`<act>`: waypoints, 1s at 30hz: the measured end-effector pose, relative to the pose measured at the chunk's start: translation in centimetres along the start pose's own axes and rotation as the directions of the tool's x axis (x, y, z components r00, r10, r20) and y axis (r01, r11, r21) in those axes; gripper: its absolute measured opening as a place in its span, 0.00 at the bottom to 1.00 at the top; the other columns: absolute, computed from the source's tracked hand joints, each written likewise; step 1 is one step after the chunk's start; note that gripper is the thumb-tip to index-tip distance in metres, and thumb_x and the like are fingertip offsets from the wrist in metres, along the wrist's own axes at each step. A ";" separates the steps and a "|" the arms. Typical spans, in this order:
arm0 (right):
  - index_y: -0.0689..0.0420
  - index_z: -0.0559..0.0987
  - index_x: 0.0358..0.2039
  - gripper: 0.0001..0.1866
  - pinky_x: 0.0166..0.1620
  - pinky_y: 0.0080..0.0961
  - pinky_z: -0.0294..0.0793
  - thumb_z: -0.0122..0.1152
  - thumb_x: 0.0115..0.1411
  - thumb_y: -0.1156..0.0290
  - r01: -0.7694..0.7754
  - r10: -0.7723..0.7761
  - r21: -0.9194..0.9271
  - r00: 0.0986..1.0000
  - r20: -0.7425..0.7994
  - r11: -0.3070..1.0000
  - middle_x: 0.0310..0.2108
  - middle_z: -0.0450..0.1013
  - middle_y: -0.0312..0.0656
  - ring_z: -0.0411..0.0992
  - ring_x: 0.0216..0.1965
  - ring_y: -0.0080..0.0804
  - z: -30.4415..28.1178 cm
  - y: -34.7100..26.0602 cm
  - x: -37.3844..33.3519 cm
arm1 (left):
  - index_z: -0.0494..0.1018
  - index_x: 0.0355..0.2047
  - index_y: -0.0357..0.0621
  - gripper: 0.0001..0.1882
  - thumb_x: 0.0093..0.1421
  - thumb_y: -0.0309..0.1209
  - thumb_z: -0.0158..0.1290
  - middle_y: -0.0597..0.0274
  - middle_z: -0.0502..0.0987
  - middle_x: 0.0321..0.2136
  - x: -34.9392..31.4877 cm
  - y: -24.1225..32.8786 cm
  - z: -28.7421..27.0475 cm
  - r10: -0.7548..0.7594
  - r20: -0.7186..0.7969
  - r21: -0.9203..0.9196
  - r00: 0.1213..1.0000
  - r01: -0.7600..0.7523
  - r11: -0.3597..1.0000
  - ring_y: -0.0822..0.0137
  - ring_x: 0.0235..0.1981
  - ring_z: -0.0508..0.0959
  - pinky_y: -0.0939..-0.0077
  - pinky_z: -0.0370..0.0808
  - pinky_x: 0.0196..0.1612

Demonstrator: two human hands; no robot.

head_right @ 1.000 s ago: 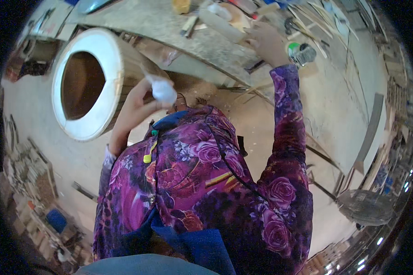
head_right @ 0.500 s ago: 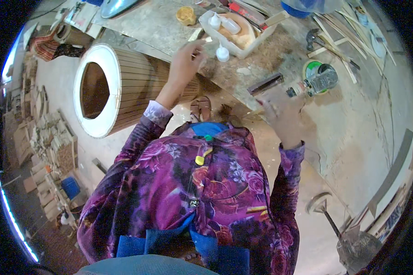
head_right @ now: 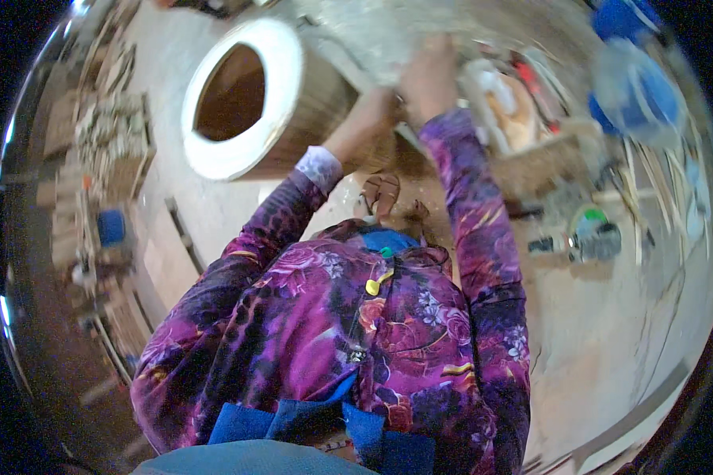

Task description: Assembling a wooden object by gluing thin wooden strips onto a cylindrical frame.

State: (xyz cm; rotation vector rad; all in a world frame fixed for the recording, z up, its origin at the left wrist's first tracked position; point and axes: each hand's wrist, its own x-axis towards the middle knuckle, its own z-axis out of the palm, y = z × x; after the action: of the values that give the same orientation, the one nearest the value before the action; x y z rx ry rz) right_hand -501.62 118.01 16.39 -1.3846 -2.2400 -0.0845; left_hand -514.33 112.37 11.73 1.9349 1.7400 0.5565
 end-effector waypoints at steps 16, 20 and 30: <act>0.62 0.73 0.46 0.37 0.51 0.44 0.69 0.71 0.41 0.50 -0.454 0.464 -0.102 0.846 0.262 0.885 0.47 0.71 0.56 0.71 0.49 0.53 9.1 -9.9 2.3 | 0.70 0.34 0.39 0.11 0.63 0.35 0.51 0.69 0.70 0.27 -32.5 -11.9 -15.7 0.188 0.268 -0.845 0.945 0.136 0.518 0.75 0.31 0.68 0.77 0.66 0.38; 0.62 0.75 0.45 0.38 0.50 0.35 0.70 0.74 0.39 0.50 -0.316 0.316 -0.038 0.949 -0.020 0.948 0.43 0.74 0.54 0.72 0.46 0.46 8.3 -16.2 0.7 | 0.67 0.42 0.38 0.11 0.66 0.34 0.48 0.65 0.72 0.30 -35.8 -17.4 -19.7 0.175 0.237 -0.958 0.955 0.201 0.204 0.73 0.32 0.74 0.79 0.71 0.38; 0.63 0.66 0.51 0.32 0.50 0.25 0.71 0.71 0.46 0.75 -0.306 0.317 0.766 0.938 0.140 0.565 0.46 0.67 0.43 0.69 0.47 0.31 3.7 -33.4 -11.9 | 0.66 0.54 0.41 0.17 0.68 0.34 0.43 0.69 0.72 0.28 -40.5 -28.0 -27.3 -0.034 0.331 -0.779 0.943 0.293 0.554 0.80 0.26 0.72 0.86 0.70 0.30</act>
State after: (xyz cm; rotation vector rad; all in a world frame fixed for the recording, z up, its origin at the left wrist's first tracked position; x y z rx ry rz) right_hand -527.31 93.27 14.68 -1.2015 -1.6063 0.9105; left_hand -557.33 76.47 17.66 1.0785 1.1205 0.7961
